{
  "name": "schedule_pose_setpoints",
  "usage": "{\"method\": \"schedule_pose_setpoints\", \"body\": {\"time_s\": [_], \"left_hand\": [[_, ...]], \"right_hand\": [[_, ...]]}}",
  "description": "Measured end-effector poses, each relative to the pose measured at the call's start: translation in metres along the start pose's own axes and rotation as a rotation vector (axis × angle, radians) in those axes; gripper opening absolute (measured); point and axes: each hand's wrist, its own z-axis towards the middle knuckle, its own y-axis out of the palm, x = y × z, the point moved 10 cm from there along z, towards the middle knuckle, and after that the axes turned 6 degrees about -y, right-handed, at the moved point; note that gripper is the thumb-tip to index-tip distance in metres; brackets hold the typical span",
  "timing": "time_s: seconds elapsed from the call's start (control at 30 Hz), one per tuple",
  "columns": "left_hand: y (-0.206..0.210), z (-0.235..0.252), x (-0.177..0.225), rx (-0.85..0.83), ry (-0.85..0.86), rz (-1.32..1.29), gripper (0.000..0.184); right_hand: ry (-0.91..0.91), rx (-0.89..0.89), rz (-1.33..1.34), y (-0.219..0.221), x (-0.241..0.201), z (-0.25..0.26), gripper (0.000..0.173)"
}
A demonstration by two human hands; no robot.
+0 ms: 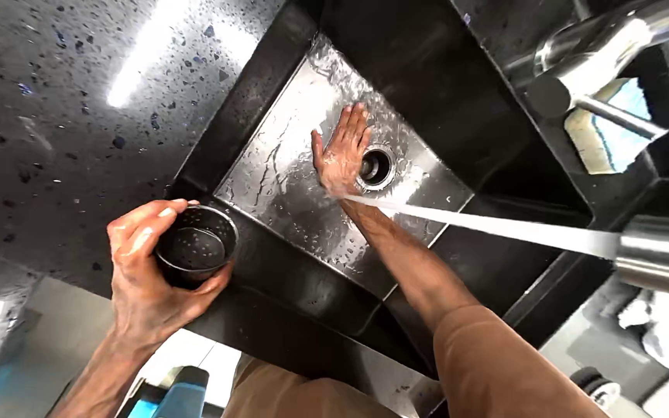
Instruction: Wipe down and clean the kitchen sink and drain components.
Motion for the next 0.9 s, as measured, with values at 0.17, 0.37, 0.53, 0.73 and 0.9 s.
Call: {"method": "schedule_pose_setpoints", "body": {"time_s": [0.17, 0.37, 0.53, 0.73, 0.9], "left_hand": [[0.003, -0.008, -0.017, -0.022, -0.052, -0.048, 0.092], [0.007, -0.021, -0.040, -0.020, -0.074, -0.042, 0.090], [0.009, -0.020, -0.036, -0.057, -0.078, 0.021, 0.087], [0.012, -0.023, -0.034, -0.047, -0.098, -0.116, 0.082], [0.012, -0.020, -0.030, -0.056, -0.090, -0.131, 0.078]], "right_hand": [[-0.478, -0.221, 0.039, 0.019, -0.053, 0.048, 0.083], [-0.346, -0.093, -0.040, 0.000, 0.029, 0.056, 0.088], [-0.085, -0.068, -0.156, -0.023, 0.107, -0.014, 0.098], [0.149, -0.733, -0.353, -0.062, 0.152, -0.062, 0.099], [0.109, -0.253, -0.235, -0.115, 0.189, -0.111, 0.079]]}}
